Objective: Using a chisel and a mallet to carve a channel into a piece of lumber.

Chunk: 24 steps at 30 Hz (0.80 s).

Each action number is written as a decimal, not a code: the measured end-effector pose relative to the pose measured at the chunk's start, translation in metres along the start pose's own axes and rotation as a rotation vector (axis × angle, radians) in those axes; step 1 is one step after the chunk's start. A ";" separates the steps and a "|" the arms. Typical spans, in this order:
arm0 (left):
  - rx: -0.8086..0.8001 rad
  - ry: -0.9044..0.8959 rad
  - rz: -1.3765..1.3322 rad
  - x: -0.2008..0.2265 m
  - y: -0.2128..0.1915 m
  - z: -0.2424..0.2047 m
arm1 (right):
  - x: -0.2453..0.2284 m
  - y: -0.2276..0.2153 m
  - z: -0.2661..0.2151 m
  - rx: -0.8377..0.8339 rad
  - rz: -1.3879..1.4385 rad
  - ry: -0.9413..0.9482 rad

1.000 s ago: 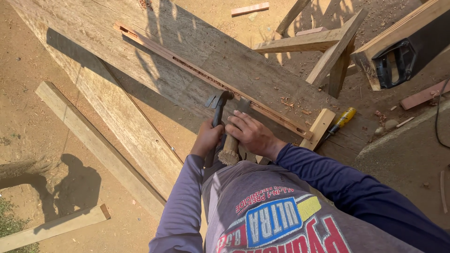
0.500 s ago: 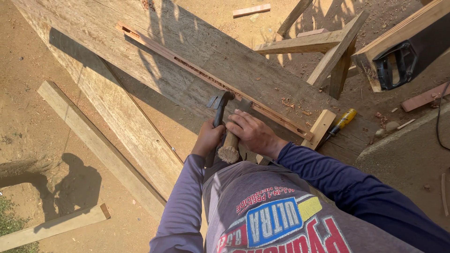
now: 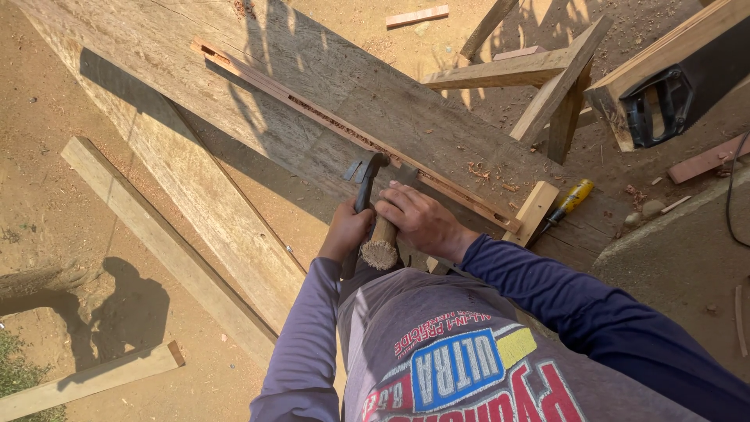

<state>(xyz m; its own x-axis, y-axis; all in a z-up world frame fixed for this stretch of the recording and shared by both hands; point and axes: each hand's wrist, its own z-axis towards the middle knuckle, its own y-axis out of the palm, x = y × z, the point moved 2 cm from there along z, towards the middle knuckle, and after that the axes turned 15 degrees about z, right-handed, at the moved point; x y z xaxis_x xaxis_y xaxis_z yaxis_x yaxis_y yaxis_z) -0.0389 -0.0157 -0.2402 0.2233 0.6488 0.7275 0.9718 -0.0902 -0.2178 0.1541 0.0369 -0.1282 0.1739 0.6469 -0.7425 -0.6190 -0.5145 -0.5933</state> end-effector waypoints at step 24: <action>-0.019 0.005 0.023 0.005 -0.002 -0.002 | 0.003 0.000 -0.001 0.012 0.016 0.009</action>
<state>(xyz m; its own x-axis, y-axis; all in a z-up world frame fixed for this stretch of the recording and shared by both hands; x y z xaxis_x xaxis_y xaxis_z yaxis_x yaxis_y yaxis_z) -0.0393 -0.0139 -0.2346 0.2464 0.6424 0.7257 0.9675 -0.1194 -0.2227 0.1551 0.0384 -0.1309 0.1711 0.6337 -0.7545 -0.6305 -0.5180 -0.5780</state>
